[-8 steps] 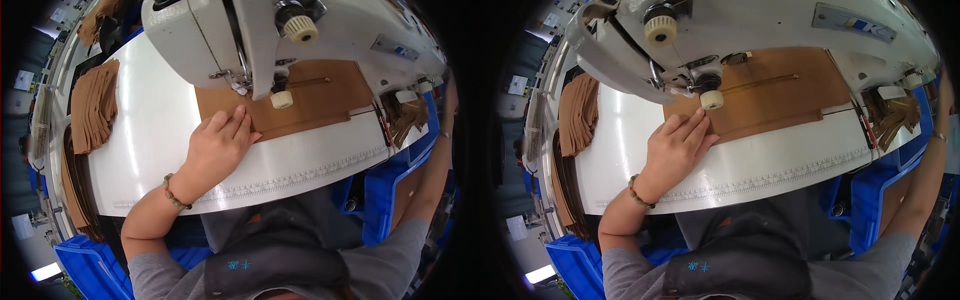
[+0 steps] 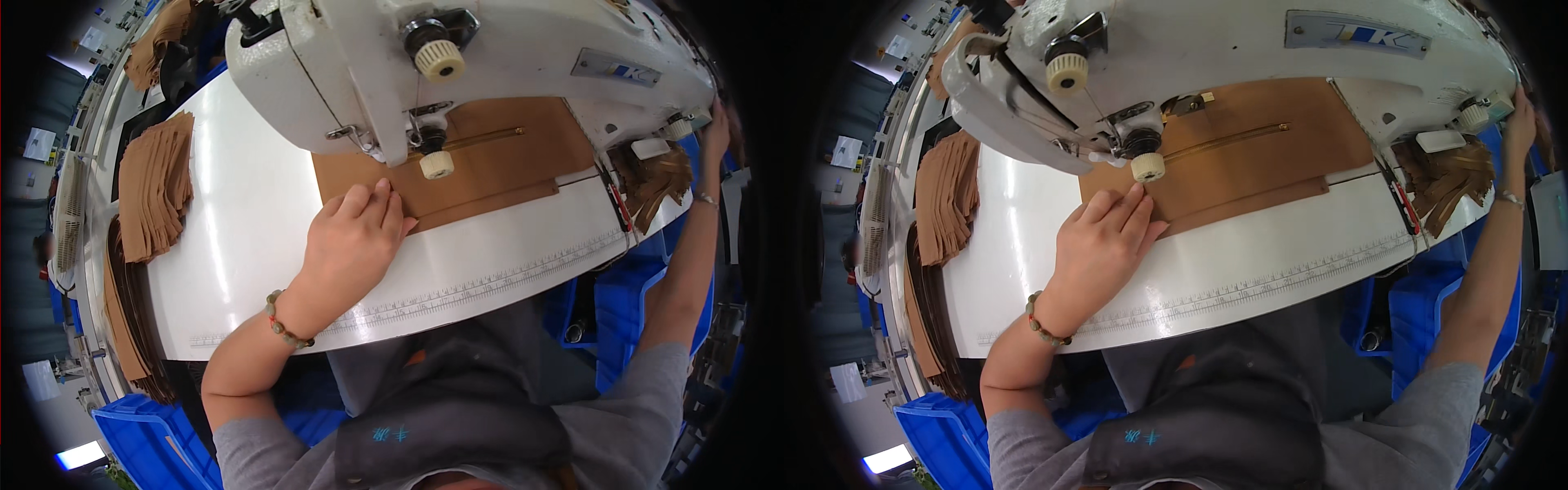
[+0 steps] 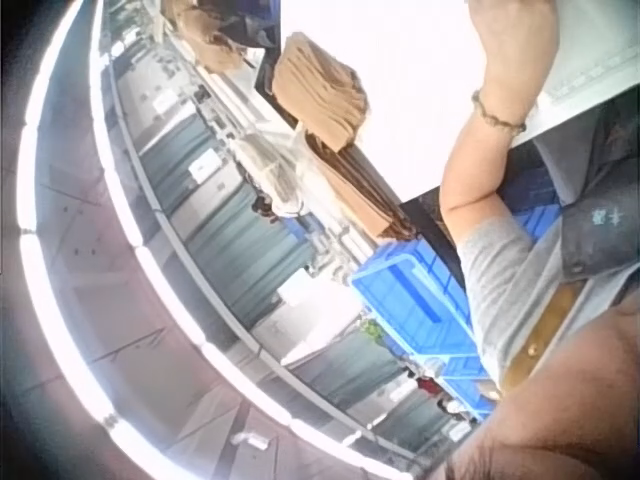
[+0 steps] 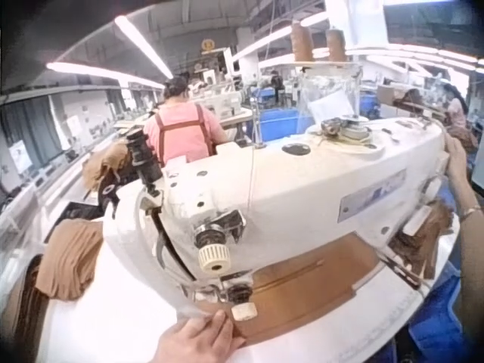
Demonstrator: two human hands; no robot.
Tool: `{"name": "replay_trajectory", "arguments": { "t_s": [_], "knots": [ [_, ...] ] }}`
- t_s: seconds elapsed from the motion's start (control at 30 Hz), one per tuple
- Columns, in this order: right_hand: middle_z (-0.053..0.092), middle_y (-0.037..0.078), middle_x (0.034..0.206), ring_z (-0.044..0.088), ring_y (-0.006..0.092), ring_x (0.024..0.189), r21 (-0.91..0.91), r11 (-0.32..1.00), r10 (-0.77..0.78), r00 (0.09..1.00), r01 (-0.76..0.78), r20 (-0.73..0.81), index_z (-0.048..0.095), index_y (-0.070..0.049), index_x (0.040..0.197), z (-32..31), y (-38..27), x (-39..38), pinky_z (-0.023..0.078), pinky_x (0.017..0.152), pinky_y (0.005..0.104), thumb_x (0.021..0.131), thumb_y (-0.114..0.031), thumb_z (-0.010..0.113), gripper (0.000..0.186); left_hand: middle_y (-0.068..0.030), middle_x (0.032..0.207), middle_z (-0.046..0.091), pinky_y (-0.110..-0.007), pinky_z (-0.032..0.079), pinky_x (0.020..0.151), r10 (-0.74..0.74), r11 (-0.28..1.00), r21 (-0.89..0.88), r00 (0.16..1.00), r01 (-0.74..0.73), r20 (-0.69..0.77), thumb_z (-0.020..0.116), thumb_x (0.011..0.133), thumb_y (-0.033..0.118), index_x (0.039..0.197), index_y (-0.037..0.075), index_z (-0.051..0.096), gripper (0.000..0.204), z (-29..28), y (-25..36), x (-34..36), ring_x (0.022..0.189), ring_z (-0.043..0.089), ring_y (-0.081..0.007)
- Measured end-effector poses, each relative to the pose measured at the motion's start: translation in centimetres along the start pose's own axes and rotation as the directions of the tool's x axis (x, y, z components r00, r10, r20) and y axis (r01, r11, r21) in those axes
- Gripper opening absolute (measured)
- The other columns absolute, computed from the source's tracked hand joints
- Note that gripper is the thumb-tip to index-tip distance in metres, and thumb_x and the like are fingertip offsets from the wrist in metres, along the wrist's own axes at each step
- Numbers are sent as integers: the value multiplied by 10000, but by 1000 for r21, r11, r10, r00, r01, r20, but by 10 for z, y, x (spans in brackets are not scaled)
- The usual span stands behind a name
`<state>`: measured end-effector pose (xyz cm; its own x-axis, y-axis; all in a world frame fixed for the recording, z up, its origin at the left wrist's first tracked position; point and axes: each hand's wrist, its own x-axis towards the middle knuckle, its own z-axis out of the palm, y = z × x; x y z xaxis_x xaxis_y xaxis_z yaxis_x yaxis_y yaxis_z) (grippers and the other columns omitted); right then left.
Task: Sewing a zipper into a leather panel using an industrial sewing machine.
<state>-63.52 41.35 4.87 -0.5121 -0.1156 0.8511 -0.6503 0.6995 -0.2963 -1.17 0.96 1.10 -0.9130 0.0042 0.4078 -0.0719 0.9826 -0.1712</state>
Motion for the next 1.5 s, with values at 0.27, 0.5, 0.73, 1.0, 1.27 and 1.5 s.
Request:
{"name": "replay_trajectory", "arguments": {
  "t_s": [0.27,0.5,0.73,1.0,1.27,1.5],
  "knots": [
    [554,166,1529,506,277,1427,-108,981,-105,906,163,410,520,4,1498,-15,15,80,329,1202,341,1130,-334,320,538,-163,1348,680,-303,592,791,-8,988,150,970,-29,244,702,814,71,1284,-14,665,479,-7,33,38,963,695,-207],
    [564,160,1528,477,246,1456,-86,994,106,878,-74,467,532,21,1495,-16,21,97,297,1214,318,1123,-386,358,578,-171,1308,716,-287,611,682,-104,961,271,979,53,177,644,856,85,1303,-23,655,460,30,40,58,1053,735,-206],
    [709,114,1286,663,212,1161,-380,889,-159,951,254,264,641,-18,1377,-67,-100,65,457,1040,308,1091,-456,483,546,-84,970,739,-260,556,551,-107,986,135,992,99,59,659,835,70,1179,-14,688,355,32,39,62,774,720,-151],
    [712,88,966,715,278,825,912,318,-923,305,260,235,725,-23,995,-127,-402,-179,585,752,427,867,-239,770,255,-65,946,718,-271,548,549,-137,988,-69,989,141,49,650,775,75,1187,-45,667,429,4,58,77,703,704,-153],
    [710,183,1151,695,339,1050,753,559,-784,-75,347,617,710,-22,1167,-40,-407,-220,548,931,451,883,-233,755,357,-133,1229,734,-350,607,819,-99,974,-216,988,72,-116,657,767,52,1332,-3,647,568,-6,42,40,989,747,-258],
    [715,176,1140,697,337,1039,689,599,-778,92,408,622,716,-25,1162,-31,-399,-207,547,922,451,894,-222,744,335,-181,1393,649,-403,541,1033,-91,977,-191,996,92,17,680,793,16,1344,7,644,552,14,11,-7,1278,642,-327]
  ]
}}
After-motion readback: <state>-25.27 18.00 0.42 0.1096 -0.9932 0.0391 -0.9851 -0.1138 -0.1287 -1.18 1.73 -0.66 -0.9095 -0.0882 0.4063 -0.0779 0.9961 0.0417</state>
